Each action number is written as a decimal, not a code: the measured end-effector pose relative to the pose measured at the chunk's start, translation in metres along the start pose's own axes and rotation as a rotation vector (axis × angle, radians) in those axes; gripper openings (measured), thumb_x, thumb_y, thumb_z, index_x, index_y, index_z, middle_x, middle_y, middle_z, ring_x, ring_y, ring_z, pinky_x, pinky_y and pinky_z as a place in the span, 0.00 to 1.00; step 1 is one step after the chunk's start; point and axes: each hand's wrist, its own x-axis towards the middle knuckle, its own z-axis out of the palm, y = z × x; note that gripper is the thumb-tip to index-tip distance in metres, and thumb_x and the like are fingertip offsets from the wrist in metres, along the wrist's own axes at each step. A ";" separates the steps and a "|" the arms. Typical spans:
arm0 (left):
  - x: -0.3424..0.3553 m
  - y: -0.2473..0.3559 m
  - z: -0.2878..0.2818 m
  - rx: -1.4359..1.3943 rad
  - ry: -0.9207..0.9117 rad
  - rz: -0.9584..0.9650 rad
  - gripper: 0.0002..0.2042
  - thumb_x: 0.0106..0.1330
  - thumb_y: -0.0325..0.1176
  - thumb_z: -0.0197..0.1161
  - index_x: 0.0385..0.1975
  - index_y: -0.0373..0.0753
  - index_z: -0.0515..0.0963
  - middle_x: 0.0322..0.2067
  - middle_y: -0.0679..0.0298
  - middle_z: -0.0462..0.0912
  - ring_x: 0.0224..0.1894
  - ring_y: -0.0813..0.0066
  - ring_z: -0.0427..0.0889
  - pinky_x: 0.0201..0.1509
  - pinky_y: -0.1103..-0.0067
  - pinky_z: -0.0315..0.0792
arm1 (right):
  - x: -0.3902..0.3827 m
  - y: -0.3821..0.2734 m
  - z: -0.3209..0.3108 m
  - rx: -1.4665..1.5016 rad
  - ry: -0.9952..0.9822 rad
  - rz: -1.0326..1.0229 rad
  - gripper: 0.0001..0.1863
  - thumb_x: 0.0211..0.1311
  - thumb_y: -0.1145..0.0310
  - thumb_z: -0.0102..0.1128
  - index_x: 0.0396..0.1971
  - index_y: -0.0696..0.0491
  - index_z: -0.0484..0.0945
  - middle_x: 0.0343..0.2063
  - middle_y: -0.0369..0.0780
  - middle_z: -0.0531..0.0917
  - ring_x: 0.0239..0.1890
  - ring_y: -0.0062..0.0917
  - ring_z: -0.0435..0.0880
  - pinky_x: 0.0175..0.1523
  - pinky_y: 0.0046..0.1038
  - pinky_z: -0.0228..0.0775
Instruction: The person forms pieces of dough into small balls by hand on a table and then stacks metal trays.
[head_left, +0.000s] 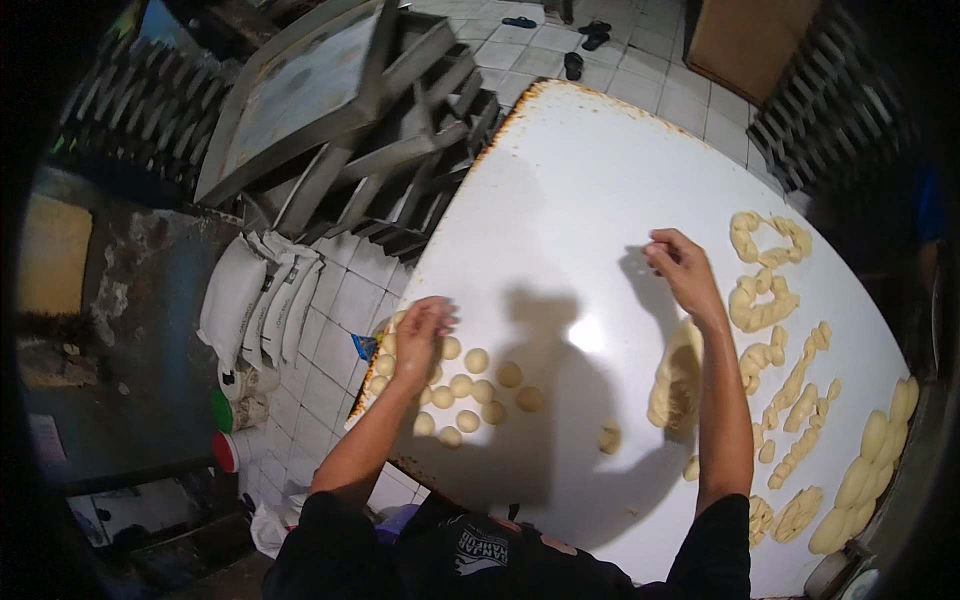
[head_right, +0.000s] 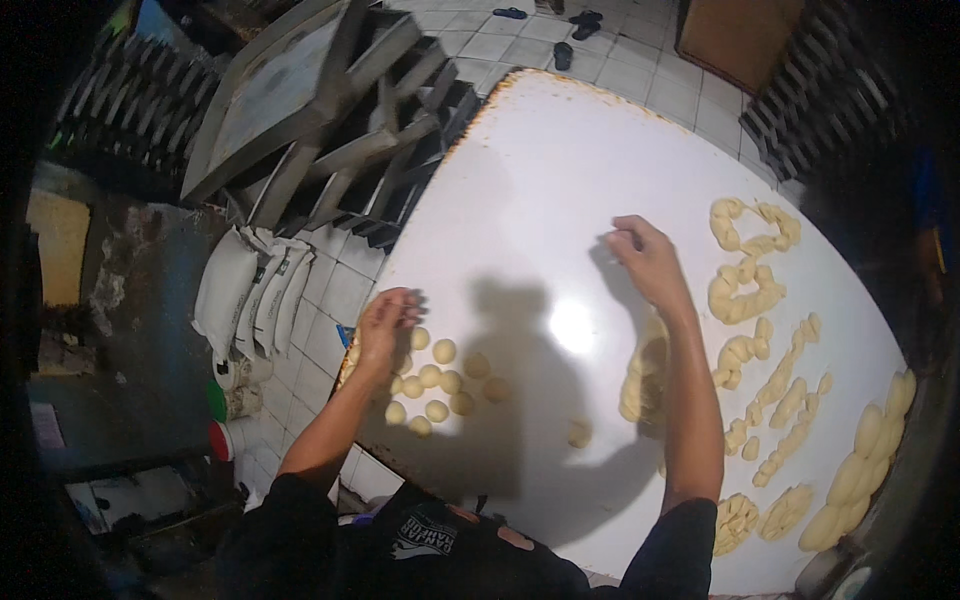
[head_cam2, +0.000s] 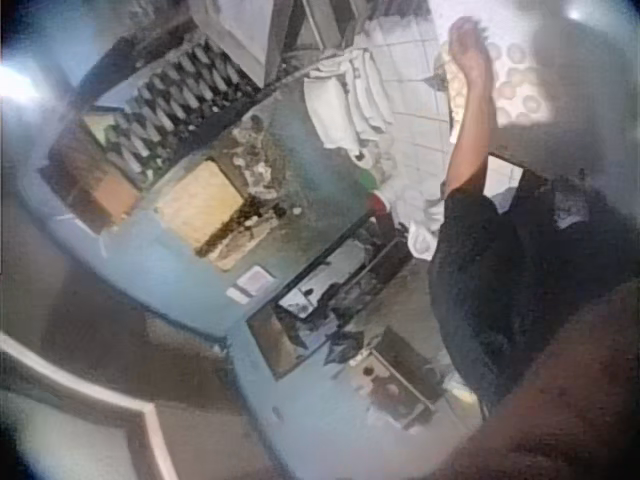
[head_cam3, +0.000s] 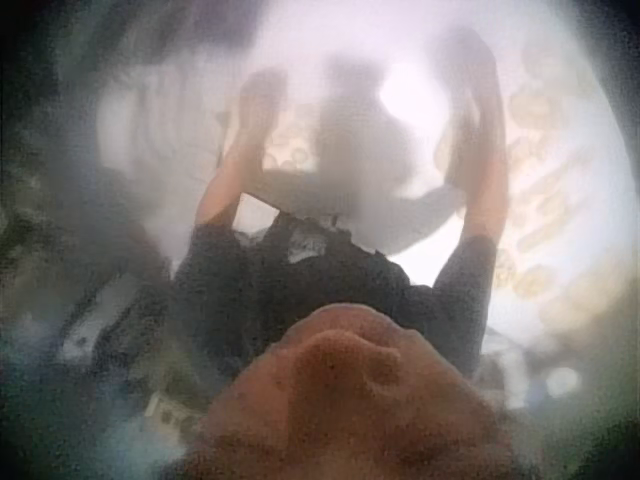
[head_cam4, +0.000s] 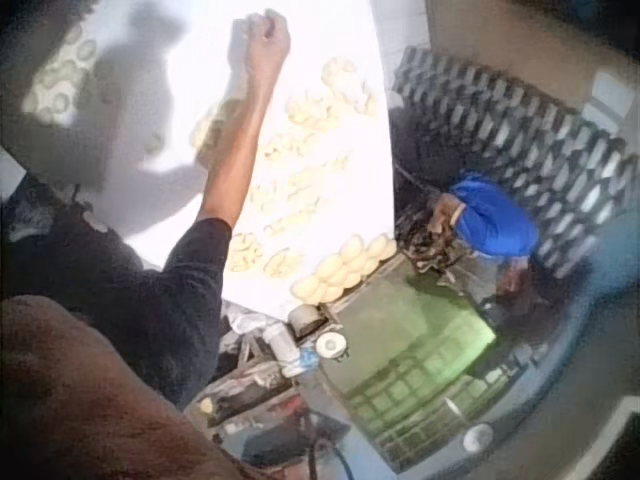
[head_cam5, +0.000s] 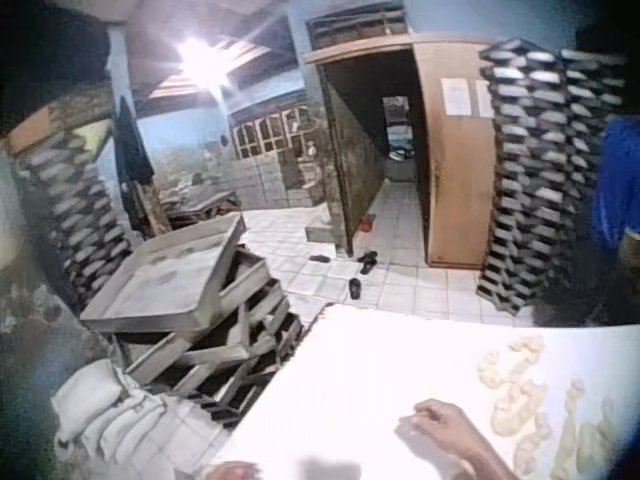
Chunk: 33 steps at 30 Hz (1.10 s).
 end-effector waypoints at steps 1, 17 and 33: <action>0.008 0.005 -0.036 -0.036 0.105 0.020 0.11 0.81 0.35 0.59 0.53 0.36 0.81 0.44 0.60 0.88 0.40 0.78 0.84 0.44 0.82 0.77 | 0.014 -0.018 0.029 0.009 -0.057 0.006 0.22 0.73 0.62 0.65 0.57 0.61 0.81 0.43 0.44 0.88 0.42 0.23 0.86 0.48 0.26 0.80; 0.299 0.035 -0.375 -0.376 0.311 0.049 0.28 0.81 0.54 0.55 0.70 0.40 0.70 0.66 0.60 0.76 0.65 0.63 0.75 0.68 0.68 0.70 | 0.271 -0.081 0.310 0.464 0.163 0.117 0.22 0.79 0.49 0.57 0.36 0.54 0.82 0.28 0.34 0.81 0.33 0.21 0.79 0.41 0.27 0.73; 0.389 0.069 -0.381 -0.502 0.126 -0.131 0.24 0.81 0.46 0.56 0.68 0.39 0.72 0.60 0.60 0.81 0.60 0.60 0.79 0.65 0.71 0.74 | 0.196 -0.078 0.444 -0.075 0.127 -0.076 0.23 0.59 0.68 0.70 0.54 0.58 0.79 0.46 0.54 0.88 0.54 0.53 0.86 0.56 0.45 0.80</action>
